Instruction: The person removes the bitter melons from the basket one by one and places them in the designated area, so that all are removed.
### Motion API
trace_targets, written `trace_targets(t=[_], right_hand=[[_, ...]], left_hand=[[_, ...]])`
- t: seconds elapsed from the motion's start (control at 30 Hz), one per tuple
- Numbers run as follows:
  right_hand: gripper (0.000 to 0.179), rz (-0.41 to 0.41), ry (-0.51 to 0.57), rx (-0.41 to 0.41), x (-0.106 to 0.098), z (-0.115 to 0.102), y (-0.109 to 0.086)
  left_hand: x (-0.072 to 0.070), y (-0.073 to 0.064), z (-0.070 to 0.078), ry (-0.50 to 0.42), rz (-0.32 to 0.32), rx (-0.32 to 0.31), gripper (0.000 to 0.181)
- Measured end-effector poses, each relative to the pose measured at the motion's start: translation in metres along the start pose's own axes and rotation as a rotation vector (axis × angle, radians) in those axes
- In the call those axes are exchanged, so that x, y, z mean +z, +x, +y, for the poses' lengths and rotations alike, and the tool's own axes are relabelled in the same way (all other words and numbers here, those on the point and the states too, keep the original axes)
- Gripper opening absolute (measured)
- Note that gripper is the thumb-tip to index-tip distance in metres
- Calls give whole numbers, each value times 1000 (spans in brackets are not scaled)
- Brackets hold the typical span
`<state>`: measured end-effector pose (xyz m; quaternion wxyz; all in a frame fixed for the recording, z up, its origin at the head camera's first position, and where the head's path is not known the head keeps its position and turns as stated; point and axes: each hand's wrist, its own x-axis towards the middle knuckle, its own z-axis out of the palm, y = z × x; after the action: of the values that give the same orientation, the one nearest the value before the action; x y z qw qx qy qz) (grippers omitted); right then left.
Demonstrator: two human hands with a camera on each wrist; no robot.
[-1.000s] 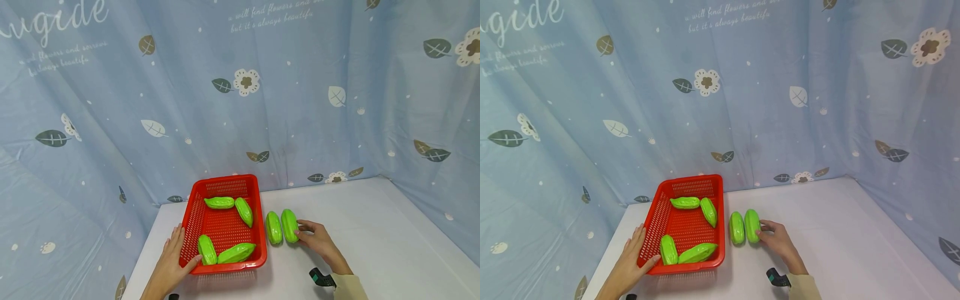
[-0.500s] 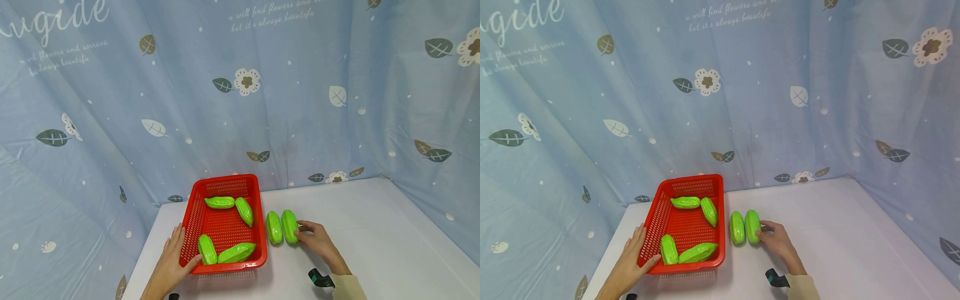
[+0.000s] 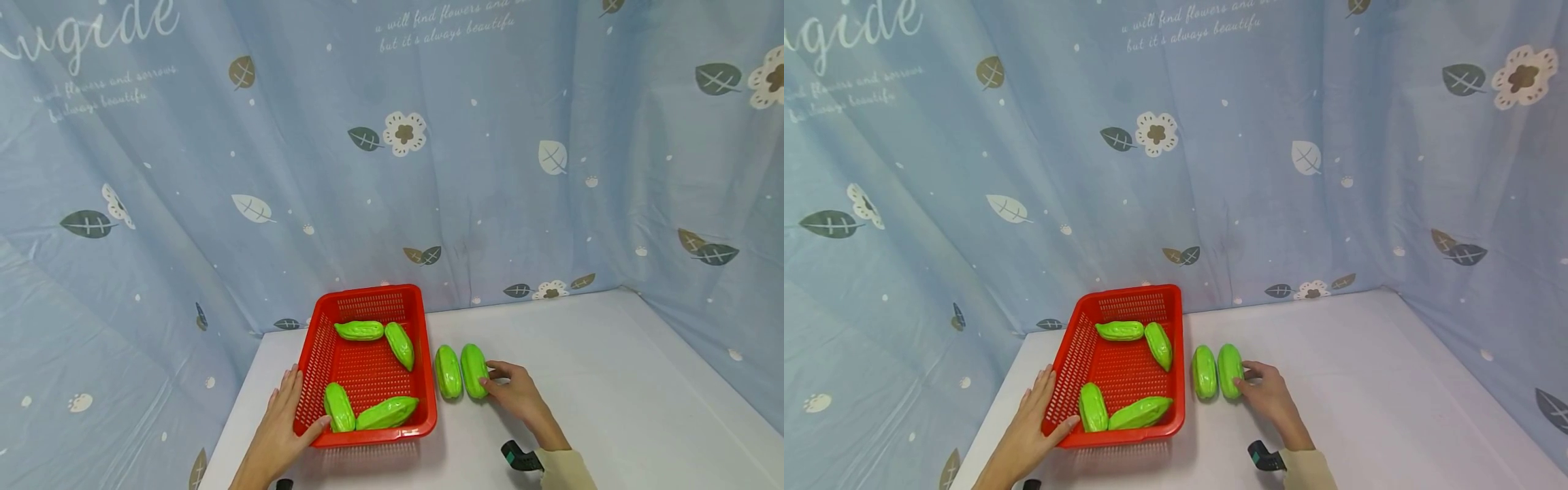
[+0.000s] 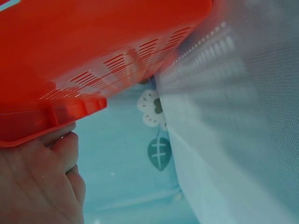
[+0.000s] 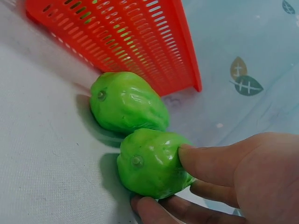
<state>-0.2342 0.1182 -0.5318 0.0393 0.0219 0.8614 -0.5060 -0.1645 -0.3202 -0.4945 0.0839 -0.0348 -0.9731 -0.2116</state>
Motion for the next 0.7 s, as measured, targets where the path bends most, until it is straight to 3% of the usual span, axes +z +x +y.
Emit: trace_targets(t=[0.7], right_hand=[[52,15,-53,-8,1,-2,-1]], left_hand=[[0,0,1,-12,-2,-16,106]])
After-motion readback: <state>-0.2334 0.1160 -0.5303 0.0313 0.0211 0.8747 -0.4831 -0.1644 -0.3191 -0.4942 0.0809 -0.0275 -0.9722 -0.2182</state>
